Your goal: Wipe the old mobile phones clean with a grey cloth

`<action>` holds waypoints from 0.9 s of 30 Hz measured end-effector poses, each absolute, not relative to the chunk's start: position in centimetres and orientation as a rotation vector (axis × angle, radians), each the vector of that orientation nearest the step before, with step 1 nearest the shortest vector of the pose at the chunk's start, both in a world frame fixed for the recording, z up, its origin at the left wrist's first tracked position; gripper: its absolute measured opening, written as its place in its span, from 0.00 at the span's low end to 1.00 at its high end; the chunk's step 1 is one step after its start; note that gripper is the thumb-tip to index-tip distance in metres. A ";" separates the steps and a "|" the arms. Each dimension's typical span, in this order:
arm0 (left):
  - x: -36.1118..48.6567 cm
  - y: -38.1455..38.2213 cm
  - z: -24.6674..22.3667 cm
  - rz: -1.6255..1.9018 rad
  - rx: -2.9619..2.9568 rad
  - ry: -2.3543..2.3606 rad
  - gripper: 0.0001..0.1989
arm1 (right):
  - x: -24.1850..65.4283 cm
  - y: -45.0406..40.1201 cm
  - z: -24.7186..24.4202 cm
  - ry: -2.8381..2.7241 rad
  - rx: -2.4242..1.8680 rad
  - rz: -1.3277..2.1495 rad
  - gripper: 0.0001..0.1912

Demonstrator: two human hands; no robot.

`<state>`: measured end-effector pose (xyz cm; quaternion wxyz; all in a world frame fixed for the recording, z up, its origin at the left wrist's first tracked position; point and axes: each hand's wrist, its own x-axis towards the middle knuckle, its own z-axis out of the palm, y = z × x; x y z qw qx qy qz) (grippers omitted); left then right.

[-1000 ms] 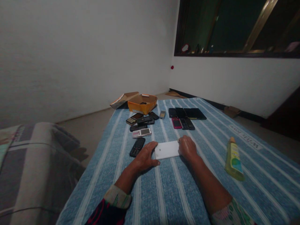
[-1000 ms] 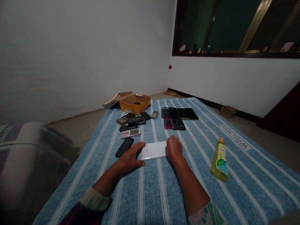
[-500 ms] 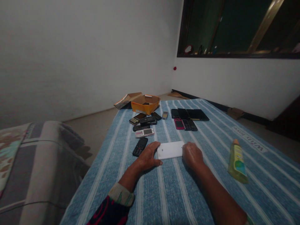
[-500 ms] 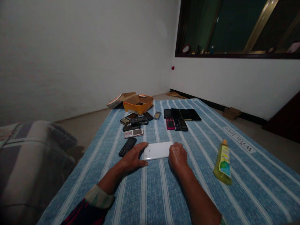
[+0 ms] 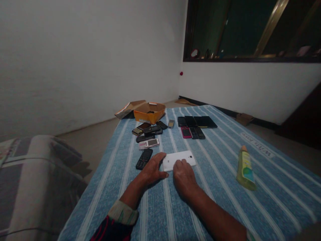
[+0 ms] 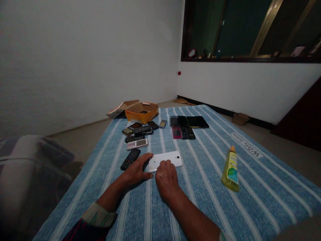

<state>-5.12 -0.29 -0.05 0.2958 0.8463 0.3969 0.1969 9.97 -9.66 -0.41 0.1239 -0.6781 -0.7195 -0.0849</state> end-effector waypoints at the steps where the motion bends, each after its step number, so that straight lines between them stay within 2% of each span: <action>1: -5.1 -0.2 0.0 0.524 2.260 1.050 0.39 | 9.5 -9.6 -0.7 -2.115 -1.915 -0.262 0.09; 8: -5.3 -0.1 0.0 0.534 2.249 1.044 0.38 | 9.8 -9.3 -0.8 -2.159 -1.795 -0.222 0.06; 21: -5.2 -0.4 0.2 0.526 2.234 1.045 0.40 | 16.8 -9.2 0.6 -1.866 -2.240 -0.059 0.14; 27: -5.1 -0.3 0.1 0.520 2.236 1.054 0.39 | 16.3 -9.6 0.4 -1.894 -2.234 -0.071 0.15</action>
